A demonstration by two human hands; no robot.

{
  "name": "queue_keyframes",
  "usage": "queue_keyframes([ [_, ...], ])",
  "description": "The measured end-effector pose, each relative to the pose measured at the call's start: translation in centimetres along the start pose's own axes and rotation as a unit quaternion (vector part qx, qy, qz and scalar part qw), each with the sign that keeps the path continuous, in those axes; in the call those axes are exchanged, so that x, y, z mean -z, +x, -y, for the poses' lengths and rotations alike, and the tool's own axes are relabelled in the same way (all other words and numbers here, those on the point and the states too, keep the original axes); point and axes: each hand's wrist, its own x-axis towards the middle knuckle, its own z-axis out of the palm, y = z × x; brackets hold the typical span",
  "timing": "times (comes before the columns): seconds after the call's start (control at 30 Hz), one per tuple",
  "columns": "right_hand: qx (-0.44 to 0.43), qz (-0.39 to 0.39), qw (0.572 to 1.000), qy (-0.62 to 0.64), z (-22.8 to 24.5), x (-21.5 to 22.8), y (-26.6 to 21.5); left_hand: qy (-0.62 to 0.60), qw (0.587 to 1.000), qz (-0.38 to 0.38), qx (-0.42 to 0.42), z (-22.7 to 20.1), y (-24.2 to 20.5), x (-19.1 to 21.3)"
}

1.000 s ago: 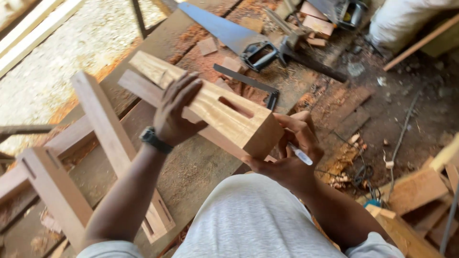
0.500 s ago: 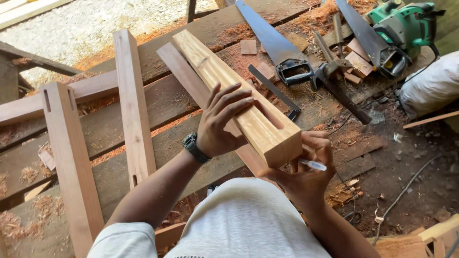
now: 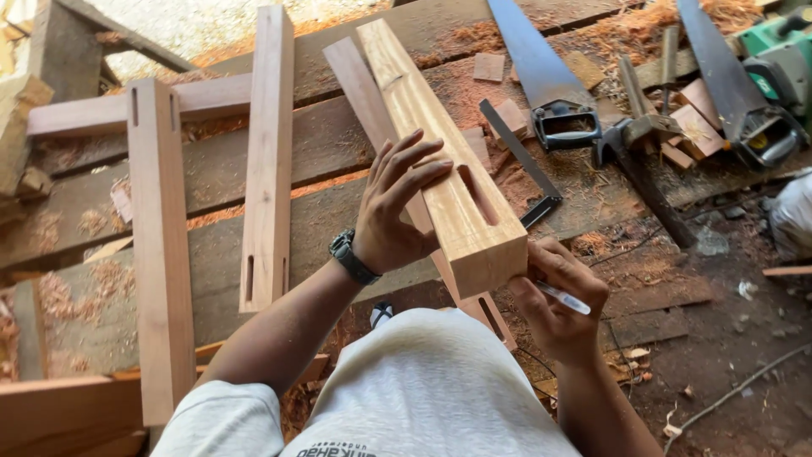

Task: The person marks lines on wooden planks using a square ruler and a pen. They align the ruler on the wood, draw lines, and then move the planks around the workbench to continue the process.

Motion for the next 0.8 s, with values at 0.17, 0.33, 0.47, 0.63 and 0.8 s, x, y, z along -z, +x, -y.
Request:
queue_keyframes([
  [0.17, -0.022, -0.023, 0.999, 0.031, -0.4, -0.4, -0.7, 0.034, 0.998, 0.011, 0.044, -0.8, -0.8, 0.5],
  [0.33, -0.036, -0.016, 0.998, 0.052, -2.0, -0.1, -2.0, 0.057, 0.996, 0.014, 0.065, -1.3, -1.6, 0.6],
  [0.47, -0.037, -0.007, 0.999, 0.035, -2.6, 0.0, -2.3, 0.084, 0.994, 0.021, 0.066, -0.8, -2.6, 0.5],
  [0.63, -0.025, 0.005, 0.999, 0.040, -2.6, 0.0, -2.1, 0.079, 0.993, 0.025, 0.088, -1.7, -2.9, 0.3],
  [0.8, -0.037, 0.002, 0.998, 0.045, -3.4, 0.5, -2.5, 0.090, 0.991, 0.035, 0.090, -1.7, -3.3, 0.0],
])
